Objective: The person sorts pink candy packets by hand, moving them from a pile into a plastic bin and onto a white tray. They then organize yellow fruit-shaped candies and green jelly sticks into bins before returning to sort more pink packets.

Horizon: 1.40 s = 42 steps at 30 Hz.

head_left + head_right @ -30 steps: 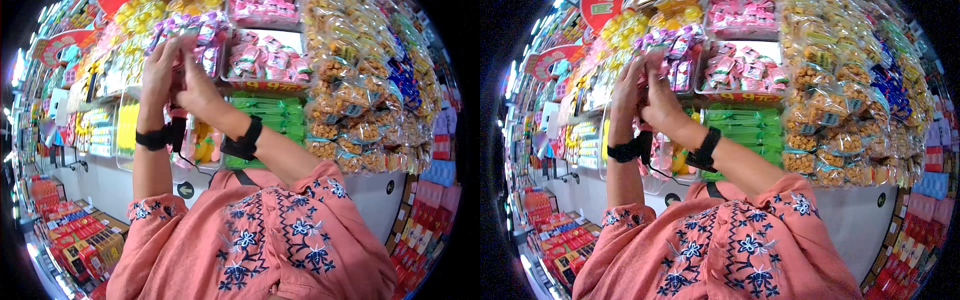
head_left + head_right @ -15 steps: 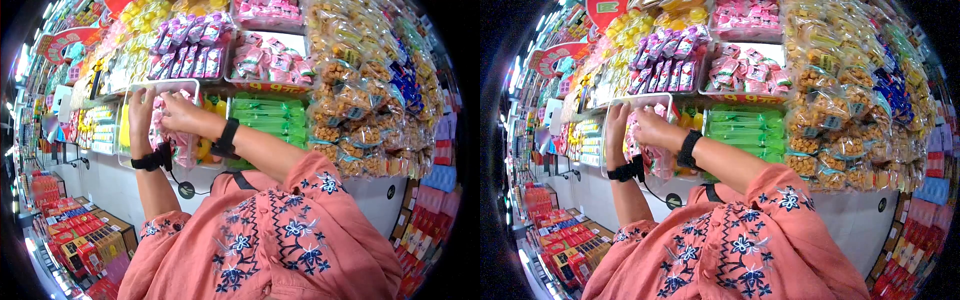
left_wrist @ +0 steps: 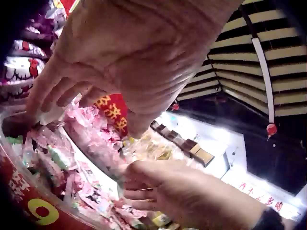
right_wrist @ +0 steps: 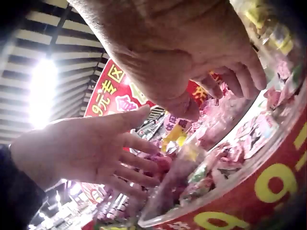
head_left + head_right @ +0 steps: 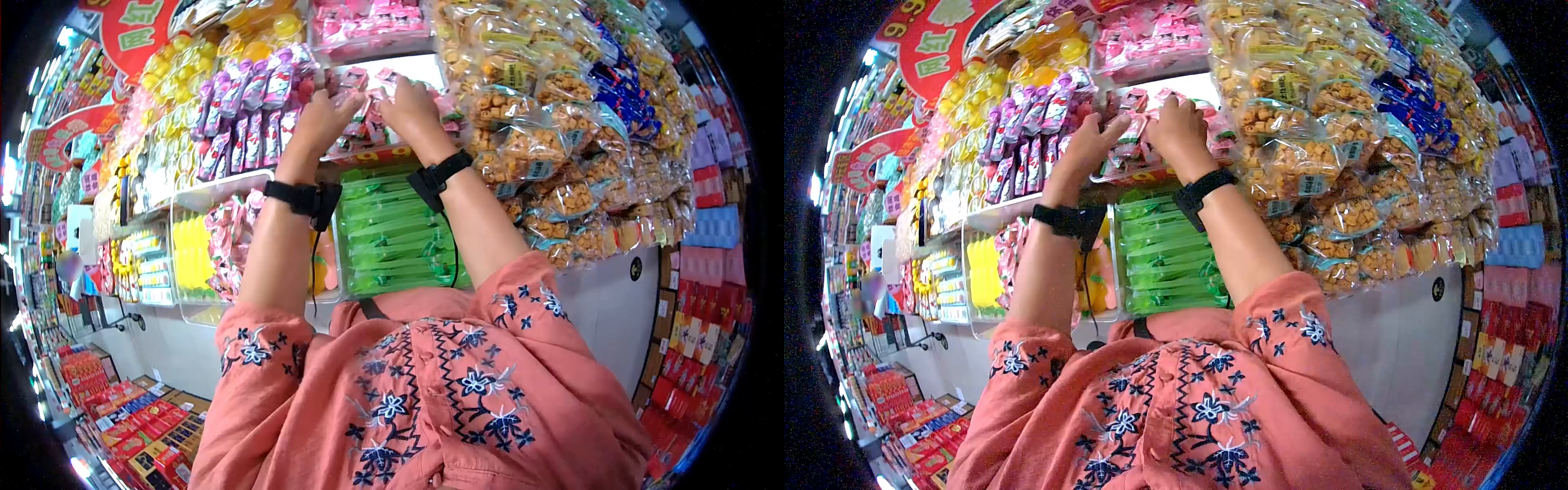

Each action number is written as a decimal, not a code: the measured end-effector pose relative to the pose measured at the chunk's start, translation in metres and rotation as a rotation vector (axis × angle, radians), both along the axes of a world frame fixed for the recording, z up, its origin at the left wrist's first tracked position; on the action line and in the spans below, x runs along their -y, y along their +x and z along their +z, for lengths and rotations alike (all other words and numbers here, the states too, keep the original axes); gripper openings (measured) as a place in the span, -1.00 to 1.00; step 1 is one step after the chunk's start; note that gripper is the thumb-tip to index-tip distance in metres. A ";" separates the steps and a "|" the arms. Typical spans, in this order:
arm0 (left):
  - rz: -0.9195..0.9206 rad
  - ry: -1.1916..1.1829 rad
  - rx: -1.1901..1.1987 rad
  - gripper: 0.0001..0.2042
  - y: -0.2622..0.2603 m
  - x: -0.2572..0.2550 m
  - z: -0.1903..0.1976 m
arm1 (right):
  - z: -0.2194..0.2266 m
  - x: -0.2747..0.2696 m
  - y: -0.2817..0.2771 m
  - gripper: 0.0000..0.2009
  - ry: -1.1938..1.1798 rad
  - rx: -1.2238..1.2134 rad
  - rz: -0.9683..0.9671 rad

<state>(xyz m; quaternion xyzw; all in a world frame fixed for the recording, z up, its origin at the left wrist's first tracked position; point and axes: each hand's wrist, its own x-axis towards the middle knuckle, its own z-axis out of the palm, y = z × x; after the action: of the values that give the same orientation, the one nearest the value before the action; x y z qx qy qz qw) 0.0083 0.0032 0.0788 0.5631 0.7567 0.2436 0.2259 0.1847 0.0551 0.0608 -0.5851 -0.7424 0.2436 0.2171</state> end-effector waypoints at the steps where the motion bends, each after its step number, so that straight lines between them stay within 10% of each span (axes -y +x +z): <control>1: -0.018 -0.072 0.027 -0.09 0.001 -0.010 -0.007 | 0.000 0.000 0.003 -0.52 -0.019 0.064 -0.014; 13: 0.021 -0.253 -0.219 0.01 0.016 -0.032 -0.055 | -0.026 -0.006 0.009 -0.43 -0.123 0.275 -0.157; 42: 0.068 -0.225 -0.120 -0.08 0.024 -0.030 -0.082 | -0.089 -0.039 -0.010 -0.23 -0.213 -0.051 -0.196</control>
<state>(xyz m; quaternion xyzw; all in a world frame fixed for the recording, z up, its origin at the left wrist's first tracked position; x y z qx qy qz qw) 0.0318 0.0329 -0.0028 0.5218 0.8101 0.1306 0.2333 0.1749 0.0937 -0.0277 -0.6682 -0.6457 0.3136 0.1954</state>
